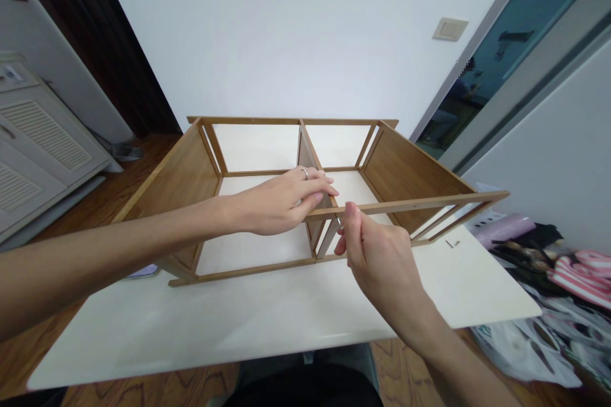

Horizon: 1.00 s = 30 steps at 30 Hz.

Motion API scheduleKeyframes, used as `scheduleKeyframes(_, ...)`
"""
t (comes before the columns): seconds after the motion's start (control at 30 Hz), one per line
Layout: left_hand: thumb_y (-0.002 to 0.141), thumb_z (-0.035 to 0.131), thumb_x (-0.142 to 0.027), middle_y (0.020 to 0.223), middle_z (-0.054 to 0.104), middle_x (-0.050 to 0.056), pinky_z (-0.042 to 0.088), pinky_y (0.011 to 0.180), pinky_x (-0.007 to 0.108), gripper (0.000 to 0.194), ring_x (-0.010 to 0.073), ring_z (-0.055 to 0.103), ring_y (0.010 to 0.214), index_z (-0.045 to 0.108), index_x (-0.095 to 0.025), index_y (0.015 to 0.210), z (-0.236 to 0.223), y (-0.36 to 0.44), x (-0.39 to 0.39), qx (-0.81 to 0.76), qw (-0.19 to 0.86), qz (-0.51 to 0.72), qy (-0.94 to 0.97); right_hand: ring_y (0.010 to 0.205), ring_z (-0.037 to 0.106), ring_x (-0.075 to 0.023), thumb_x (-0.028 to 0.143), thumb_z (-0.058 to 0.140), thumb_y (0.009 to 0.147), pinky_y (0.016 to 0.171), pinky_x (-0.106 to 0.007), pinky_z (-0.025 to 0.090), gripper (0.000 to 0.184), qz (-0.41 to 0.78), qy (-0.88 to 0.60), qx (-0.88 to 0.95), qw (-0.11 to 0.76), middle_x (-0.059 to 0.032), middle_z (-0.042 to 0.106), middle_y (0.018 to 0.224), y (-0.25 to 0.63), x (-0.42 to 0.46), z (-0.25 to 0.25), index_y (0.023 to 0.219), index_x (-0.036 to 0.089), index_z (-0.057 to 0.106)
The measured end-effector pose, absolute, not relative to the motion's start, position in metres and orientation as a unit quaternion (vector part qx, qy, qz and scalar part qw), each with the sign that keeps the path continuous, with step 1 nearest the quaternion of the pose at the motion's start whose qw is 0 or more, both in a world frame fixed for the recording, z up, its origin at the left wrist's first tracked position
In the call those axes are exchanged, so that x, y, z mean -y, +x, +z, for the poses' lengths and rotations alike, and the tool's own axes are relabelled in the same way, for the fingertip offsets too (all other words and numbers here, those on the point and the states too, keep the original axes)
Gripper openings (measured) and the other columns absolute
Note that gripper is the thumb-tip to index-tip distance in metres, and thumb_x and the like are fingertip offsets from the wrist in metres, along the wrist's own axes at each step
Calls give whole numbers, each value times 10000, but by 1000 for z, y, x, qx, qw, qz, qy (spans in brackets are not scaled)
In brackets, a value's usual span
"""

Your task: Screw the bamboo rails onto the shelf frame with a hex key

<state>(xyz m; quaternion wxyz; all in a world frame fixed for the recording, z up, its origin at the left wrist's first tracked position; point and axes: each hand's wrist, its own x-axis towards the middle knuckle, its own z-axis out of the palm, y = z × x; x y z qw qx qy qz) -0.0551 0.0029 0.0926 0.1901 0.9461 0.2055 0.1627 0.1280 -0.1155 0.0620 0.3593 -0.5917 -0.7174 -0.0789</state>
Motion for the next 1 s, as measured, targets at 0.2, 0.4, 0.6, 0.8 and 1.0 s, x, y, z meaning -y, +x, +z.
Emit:
scheduleKeyframes(0.2,1023,600,-395,1564,589,144,382,1294,487,457,276,481,1522,627,-194,1433,91,-61,-4,-175,173,171,954,393,629,-171,782,474,1000,421,-272,418,651,353,-550,444,613,-34,704,535,115,113,37,754,199,631)
scheduleKeyframes(0.4,1026,616,-380,1573,591,129,423,1275,477,447,274,526,1490,641,-205,1437,88,-63,-5,-167,146,176,959,384,558,-144,816,672,824,418,-260,414,623,494,-418,295,703,-5,652,496,100,106,15,744,199,638)
scheduleKeyframes(0.6,1028,618,-378,1555,616,121,449,1262,470,433,275,555,1470,661,-206,1424,89,-63,-5,-159,132,184,961,492,638,-173,730,528,986,475,-273,462,522,387,-497,360,688,9,682,584,104,108,2,921,218,603)
scheduleKeyframes(0.8,1024,627,-380,1535,632,115,453,1259,481,424,275,564,1457,662,-218,1415,89,-62,-4,-162,135,187,959,757,663,-190,346,696,1029,709,-296,530,166,-266,-547,612,504,-57,717,836,145,113,-1,1014,198,621)
scheduleKeyframes(1.0,1029,619,-389,1533,630,123,442,1265,483,429,278,563,1456,653,-210,1418,89,-62,-4,-158,135,187,960,713,551,-190,351,703,1033,716,-315,436,213,-377,-481,737,289,-35,653,756,167,126,32,950,163,646)
